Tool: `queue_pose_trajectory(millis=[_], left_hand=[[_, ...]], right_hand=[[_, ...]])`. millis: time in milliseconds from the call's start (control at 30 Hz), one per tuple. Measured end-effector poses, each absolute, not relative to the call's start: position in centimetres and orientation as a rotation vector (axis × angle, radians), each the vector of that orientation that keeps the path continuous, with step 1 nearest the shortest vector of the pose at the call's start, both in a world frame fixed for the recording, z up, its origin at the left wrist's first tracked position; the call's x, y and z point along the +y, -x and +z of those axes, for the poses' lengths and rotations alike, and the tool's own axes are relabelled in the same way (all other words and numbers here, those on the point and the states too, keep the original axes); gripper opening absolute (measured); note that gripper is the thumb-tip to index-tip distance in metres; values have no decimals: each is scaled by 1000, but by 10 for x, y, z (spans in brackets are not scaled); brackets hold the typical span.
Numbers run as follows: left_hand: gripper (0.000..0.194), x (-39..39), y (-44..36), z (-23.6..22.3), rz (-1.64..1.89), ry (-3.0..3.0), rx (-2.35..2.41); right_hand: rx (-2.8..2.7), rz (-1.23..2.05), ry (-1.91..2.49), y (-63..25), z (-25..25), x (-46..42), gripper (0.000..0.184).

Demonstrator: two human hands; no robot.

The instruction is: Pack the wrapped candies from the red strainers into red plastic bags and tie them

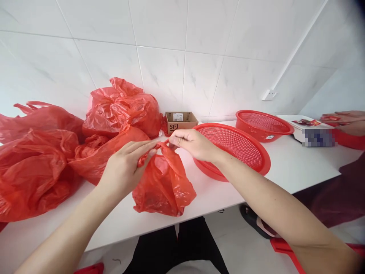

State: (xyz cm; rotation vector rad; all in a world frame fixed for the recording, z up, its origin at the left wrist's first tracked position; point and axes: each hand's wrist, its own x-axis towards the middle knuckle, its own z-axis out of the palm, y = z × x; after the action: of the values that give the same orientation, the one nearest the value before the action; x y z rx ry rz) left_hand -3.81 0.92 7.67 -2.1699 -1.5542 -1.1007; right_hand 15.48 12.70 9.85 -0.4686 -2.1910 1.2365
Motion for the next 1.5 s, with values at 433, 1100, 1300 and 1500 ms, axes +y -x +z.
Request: queue_pose_trajectory(millis=[433, 1100, 1300, 1500], left_hand=[[39, -15, 34, 69, -2271, 2486, -1961], [42, 10, 29, 5, -1926, 2272, -2222], [51, -7, 44, -38, -1195, 2275, -2057], [41, -18, 50, -56, -1094, 2034, -2051]], right_hand=[[-2226, 742, 888, -127, 82, 160, 26], [-1881, 567, 945, -131, -13, 44, 45], [-1930, 675, 1109, -135, -63, 28, 15], [-1934, 679, 1101, -162, -46, 68, 14]])
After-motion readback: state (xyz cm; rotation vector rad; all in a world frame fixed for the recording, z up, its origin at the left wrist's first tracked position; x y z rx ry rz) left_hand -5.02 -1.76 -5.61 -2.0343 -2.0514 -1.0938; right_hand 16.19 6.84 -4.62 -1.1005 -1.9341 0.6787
